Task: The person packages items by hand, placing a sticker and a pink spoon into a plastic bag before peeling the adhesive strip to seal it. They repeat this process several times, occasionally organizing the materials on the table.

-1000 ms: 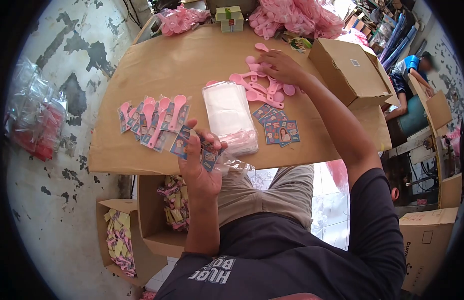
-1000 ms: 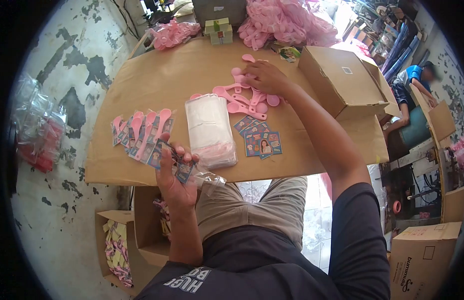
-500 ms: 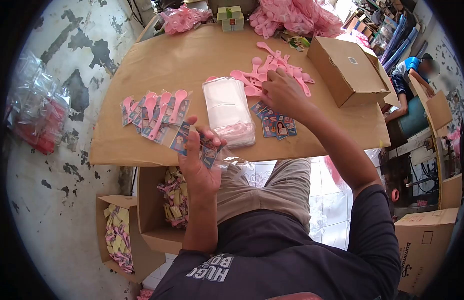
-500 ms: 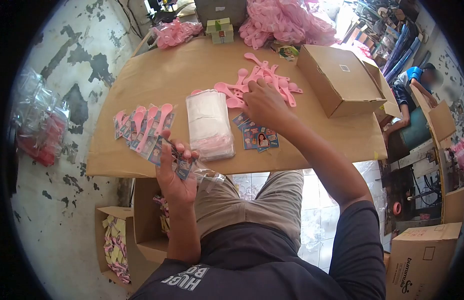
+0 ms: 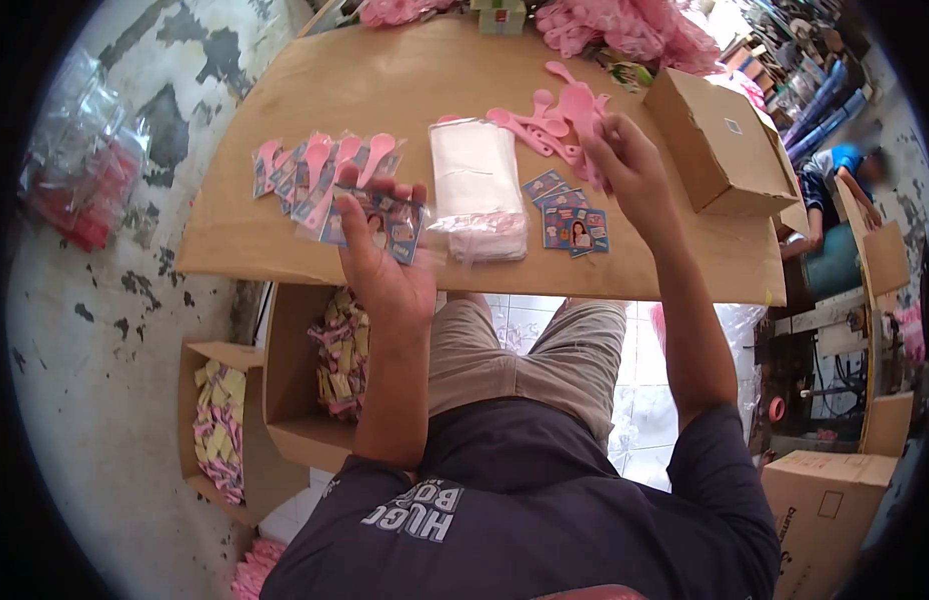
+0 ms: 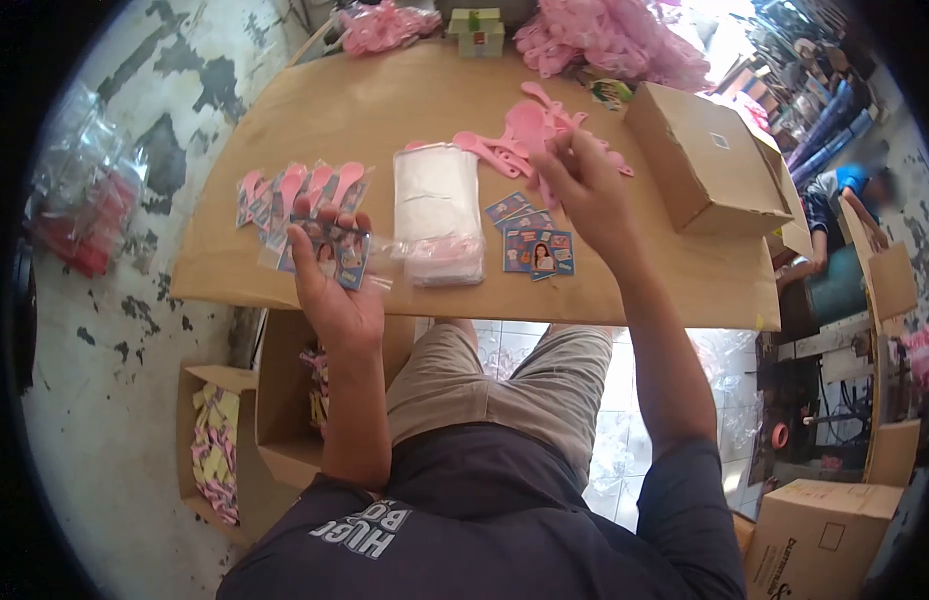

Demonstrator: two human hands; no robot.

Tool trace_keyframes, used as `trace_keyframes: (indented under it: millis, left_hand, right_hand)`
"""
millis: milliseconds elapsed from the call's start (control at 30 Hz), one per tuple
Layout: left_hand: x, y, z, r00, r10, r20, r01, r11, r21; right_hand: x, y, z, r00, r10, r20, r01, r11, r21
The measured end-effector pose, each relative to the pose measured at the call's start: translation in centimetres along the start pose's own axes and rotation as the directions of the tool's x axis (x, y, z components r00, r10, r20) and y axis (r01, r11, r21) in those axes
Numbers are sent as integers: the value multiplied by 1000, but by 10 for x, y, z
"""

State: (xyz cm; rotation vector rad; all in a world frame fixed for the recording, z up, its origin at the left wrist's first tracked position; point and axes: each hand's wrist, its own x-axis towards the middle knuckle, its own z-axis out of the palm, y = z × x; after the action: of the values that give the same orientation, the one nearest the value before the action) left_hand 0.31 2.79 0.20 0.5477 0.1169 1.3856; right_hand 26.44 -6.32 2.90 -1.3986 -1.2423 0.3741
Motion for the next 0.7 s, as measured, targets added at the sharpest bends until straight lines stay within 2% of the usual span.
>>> trace_keyframes:
  millis: [100,167,200,267,367,500,567,700]
  left_hand:
    - [5,2,-5,1000,21,20,-20,998,-53]
    - [8,2,-6,998,27,56,-21,994,-105]
    - [10,1,-6,998,24,56,-18,995,-99]
    - [10,-6,-7,998,-11,63,17,995,-93]
    - [-3,-14,3,989,-122,81,125,992,-30]
    - [-18,-24,9,948,-266,173,273,962,-18]
    - [-22,-28,10,939,-293,177,303,953,-29]
    - [-33,-33,16,891,-410,193,438,888,-138]
  right_hand:
    - [-60,-41,17,948,287,137,-288,958,-9]
    - [-91,-56,31,900,370,230,-392,918,58]
    - [-105,-53,35,874,397,280,-449,881,153]
    - [-116,-60,46,837,434,335,-512,835,198]
    - [-114,-70,48,821,402,406,-506,841,192]
    - [-115,-67,58,893,310,326,-387,899,205]
    - [-119,-62,65,932,279,232,-354,842,406]
    - [-126,-54,74,947,285,151,-321,785,529]
